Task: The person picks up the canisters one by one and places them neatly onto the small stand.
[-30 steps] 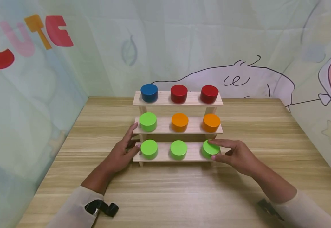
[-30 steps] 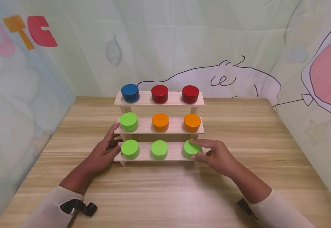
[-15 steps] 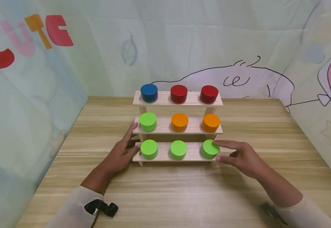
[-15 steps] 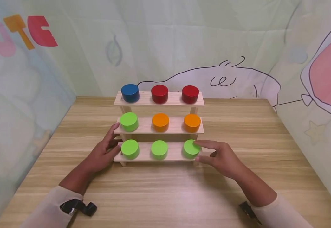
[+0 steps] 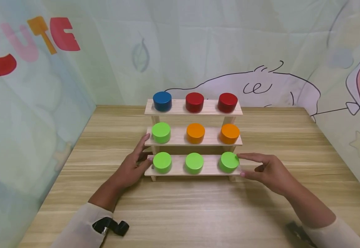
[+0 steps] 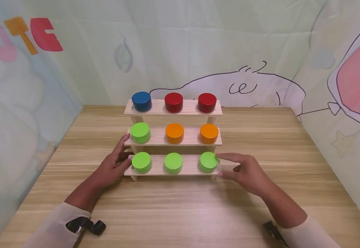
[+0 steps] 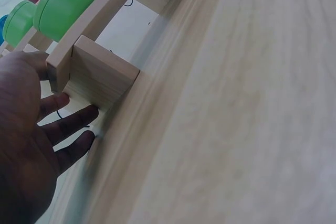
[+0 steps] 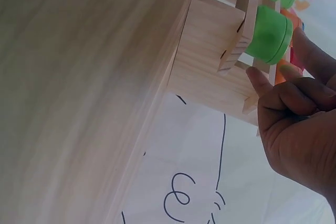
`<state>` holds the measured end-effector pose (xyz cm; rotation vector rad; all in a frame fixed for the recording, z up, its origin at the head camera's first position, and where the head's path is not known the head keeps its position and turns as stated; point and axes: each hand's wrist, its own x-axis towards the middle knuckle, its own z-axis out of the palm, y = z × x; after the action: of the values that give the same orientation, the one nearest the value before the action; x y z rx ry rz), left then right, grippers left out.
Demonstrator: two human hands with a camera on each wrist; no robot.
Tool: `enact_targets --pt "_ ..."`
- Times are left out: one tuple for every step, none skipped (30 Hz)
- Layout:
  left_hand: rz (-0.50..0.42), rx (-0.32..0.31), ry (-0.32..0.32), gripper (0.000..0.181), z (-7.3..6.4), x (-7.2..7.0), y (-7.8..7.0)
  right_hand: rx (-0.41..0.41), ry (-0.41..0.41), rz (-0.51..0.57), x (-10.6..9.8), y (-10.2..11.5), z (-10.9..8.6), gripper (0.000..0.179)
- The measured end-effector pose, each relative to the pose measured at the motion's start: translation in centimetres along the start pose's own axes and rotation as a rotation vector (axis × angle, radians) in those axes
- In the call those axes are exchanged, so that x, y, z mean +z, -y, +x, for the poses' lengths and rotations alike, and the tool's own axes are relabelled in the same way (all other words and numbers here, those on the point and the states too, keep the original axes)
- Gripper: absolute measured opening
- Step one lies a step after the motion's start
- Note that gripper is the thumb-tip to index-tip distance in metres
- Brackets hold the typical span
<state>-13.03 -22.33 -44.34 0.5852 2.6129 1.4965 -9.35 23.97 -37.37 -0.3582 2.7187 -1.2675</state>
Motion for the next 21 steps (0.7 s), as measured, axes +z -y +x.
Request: enact_targets --pt "0.002 0.003 -0.001 0.086 0.0 0.0 0.0 0.001 -0.007 -0.013 -0.1 0.0 0.0 0.059" --pt "0.003 0.004 -0.004 0.086 0.0 0.0 0.0 0.002 -0.015 -0.027 -0.2 0.0 0.0 0.059" --pt "0.006 0.006 -0.006 0.087 0.0 0.0 0.0 0.008 -0.019 -0.026 -0.3 0.0 0.0 0.059" --pt "0.009 0.006 -0.009 0.087 -0.1 0.0 -0.1 0.013 -0.021 -0.025 -0.4 -0.1 0.0 0.06" --pt "0.011 0.007 -0.01 0.088 -0.1 0.0 -0.1 0.022 -0.021 -0.015 -0.4 -0.1 0.0 0.06" --pt "0.016 0.01 -0.013 0.089 -0.1 0.0 -0.1 0.033 -0.019 -0.004 -0.5 -0.1 0.0 0.061" --pt "0.021 0.013 -0.015 0.089 -0.1 0.0 -0.1 0.045 -0.018 0.012 -0.6 -0.2 -0.1 0.062" --pt "0.028 0.016 -0.018 0.089 -0.1 0.0 -0.1 0.058 -0.017 0.028 -0.6 -0.2 -0.1 0.063" --pt "0.035 0.022 -0.021 0.089 -0.1 0.0 -0.1 0.07 -0.014 0.045 -0.7 -0.2 -0.1 0.064" --pt "0.044 0.029 -0.025 0.089 -0.1 0.0 -0.1 0.08 -0.014 0.054 -0.7 -0.3 -0.1 0.065" --pt "0.056 0.04 -0.03 0.089 -0.1 0.0 -0.1 0.091 -0.014 0.065 -0.8 -0.3 -0.1 0.066" --pt "0.074 0.05 -0.036 0.088 -0.1 0.0 0.0 0.096 -0.017 0.069 -0.8 -0.3 -0.1 0.066" --pt "0.095 0.06 -0.044 0.088 -0.1 0.0 0.0 0.099 -0.022 0.069 -0.9 -0.4 -0.1 0.066" --pt "0.118 0.068 -0.053 0.088 -0.2 0.0 0.0 0.099 -0.029 0.065 -0.9 -0.4 -0.1 0.066" --pt "0.14 0.072 -0.062 0.088 -0.2 -0.1 0.0 0.102 -0.036 0.062 -1.0 -0.4 0.0 0.066" --pt "0.163 0.072 -0.071 0.089 -0.2 -0.1 0.0 0.103 -0.044 0.056 -1.1 -0.4 0.0 0.065" --pt "0.187 0.07 -0.081 0.089 -0.2 -0.1 -0.1 0.107 -0.053 0.05 -1.1 -0.4 0.1 0.065" --pt "0.209 0.063 -0.09 0.09 -0.3 -0.2 -0.1 0.108 -0.061 0.04 -1.2 -0.4 0.1 0.064" --pt "0.23 0.054 -0.101 0.091 -0.3 -0.3 -0.2 0.109 -0.067 0.029 -1.3 -0.4 0.2 0.064" --pt "0.255 0.038 -0.109 0.092 -0.3 -0.3 -0.2 0.11 -0.074 0.018 -1.3 -0.4 0.2 0.063" --pt "0.278 0.02 -0.12 0.093 -0.3 -0.4 -0.2 0.113 -0.079 0.008 -1.4 -0.4 0.3 0.063"
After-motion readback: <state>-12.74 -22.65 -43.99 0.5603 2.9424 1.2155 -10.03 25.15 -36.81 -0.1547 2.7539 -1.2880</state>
